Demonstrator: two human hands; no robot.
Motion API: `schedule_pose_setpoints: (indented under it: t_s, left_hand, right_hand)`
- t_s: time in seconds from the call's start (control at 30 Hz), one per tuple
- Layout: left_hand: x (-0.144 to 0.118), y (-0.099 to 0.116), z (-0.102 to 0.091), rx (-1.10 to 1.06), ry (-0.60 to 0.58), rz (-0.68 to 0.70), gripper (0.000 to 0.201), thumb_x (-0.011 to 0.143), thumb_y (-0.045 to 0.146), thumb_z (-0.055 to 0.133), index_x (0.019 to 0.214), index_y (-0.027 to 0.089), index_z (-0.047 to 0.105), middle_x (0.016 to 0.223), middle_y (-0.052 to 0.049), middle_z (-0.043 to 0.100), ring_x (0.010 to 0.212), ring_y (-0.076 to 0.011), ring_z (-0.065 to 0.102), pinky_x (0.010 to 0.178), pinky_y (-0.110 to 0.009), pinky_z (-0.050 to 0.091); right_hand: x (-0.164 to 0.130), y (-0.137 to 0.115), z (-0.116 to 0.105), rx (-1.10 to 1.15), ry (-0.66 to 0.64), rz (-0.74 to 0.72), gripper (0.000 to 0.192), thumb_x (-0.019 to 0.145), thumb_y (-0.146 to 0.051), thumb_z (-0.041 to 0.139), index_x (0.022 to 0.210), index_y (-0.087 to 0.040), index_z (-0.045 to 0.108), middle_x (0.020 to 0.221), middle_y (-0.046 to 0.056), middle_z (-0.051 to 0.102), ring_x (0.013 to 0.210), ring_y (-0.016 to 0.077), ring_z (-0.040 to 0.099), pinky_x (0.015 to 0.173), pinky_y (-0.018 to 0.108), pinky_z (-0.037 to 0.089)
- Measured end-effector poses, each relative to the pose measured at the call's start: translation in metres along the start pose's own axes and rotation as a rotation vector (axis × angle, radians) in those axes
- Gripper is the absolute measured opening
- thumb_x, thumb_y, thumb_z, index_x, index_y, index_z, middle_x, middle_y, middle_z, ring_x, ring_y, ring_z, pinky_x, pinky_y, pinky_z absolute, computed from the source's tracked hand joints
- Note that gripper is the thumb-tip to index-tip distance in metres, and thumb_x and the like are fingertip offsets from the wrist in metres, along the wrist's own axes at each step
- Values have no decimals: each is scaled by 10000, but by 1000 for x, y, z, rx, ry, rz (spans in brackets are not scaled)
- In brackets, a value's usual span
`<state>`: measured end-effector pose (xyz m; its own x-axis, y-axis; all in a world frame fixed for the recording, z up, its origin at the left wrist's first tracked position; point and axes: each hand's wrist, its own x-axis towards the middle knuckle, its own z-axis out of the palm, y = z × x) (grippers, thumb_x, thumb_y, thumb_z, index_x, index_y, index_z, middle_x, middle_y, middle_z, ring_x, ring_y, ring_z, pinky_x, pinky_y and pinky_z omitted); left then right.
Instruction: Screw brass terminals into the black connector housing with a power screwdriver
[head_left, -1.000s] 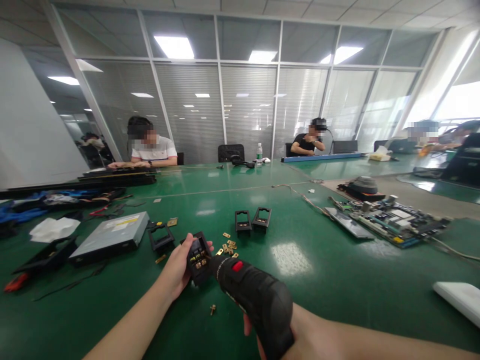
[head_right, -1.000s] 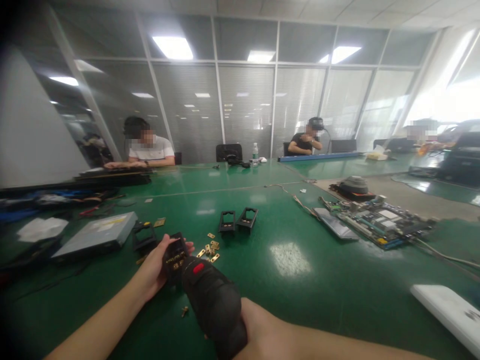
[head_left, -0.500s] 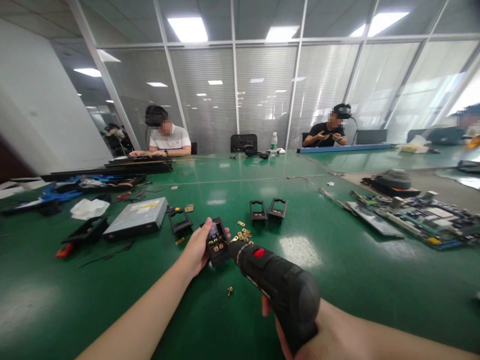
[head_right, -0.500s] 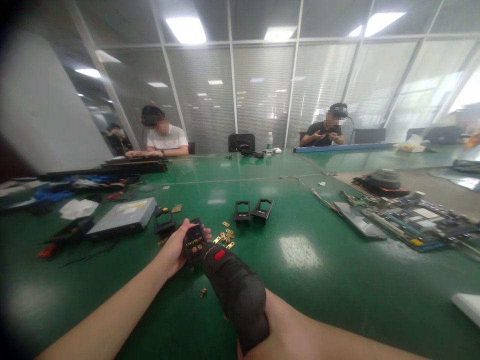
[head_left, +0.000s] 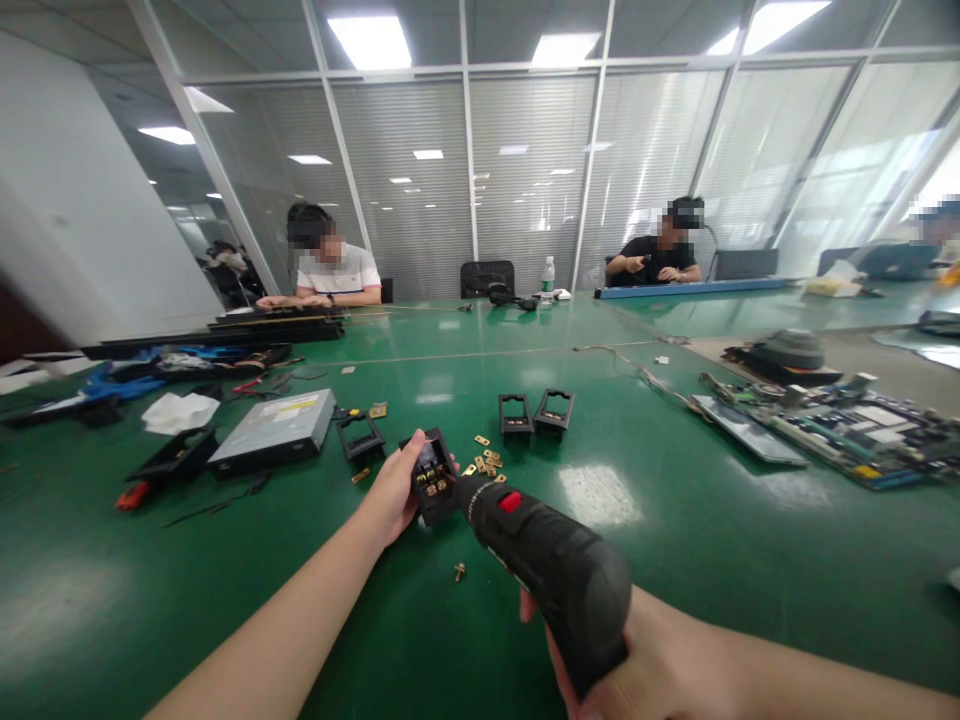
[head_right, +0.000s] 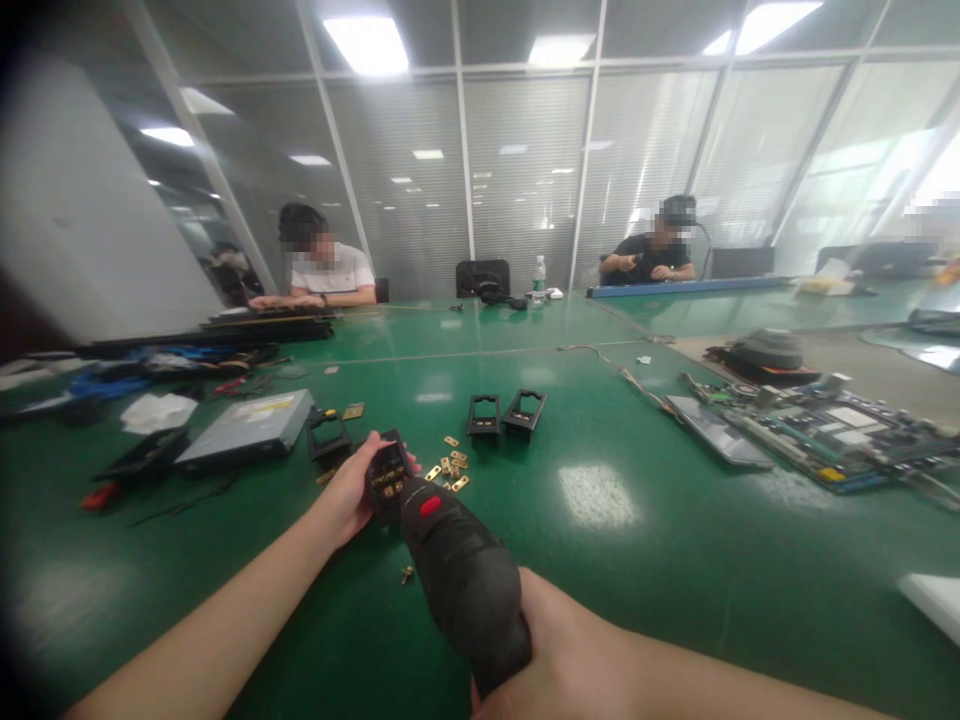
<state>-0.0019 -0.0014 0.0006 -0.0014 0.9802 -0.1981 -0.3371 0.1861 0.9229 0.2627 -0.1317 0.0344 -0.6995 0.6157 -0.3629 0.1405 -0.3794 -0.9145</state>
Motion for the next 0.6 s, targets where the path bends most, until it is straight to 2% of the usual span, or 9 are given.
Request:
schedule_pose_setpoints:
  t_s: [0.1,0.27,0.4,0.5,0.6]
  left_hand:
    - [0,-1,-2,-1,-19,9,310,913,420,631,1017,129,625,898,-146,747,801,-261,738,711,-386,609]
    - [0,-2,-4,4,-65,36,231,855,318,698,986,144,623,884,-116,746,797,-245,735,722,-367,601]
    - [0,-3,-4,0,-96,41,242,834,335,718,953,146,625,856,-104,740,773,-239,732,722,-362,596]
    - [1,-4,-3,-9,-86,50,262,824,332,727,979,146,626,867,-108,743,792,-249,736,710,-364,598]
    - [1,-4,-4,-15,-61,41,263,833,339,712,976,134,629,877,-124,746,783,-253,738,700,-374,603]
  right_hand:
    - [2,8,-3,9,-5,8,856,539,-285,855,1263,-61,455,726,42,620,576,119,526,459,153,379]
    - [3,9,-2,26,-40,-28,609,517,-247,838,1040,-78,576,728,42,626,596,115,541,500,151,406]
    - [2,7,0,12,-23,-41,589,523,-256,850,1021,-65,601,708,45,626,582,109,532,500,150,378]
    - [1,10,-1,0,-45,-35,494,543,-272,836,932,-76,604,719,43,622,586,109,536,500,151,376]
    - [1,14,-2,22,-34,-37,580,528,-257,850,1016,-67,600,717,49,633,594,118,547,497,149,379]
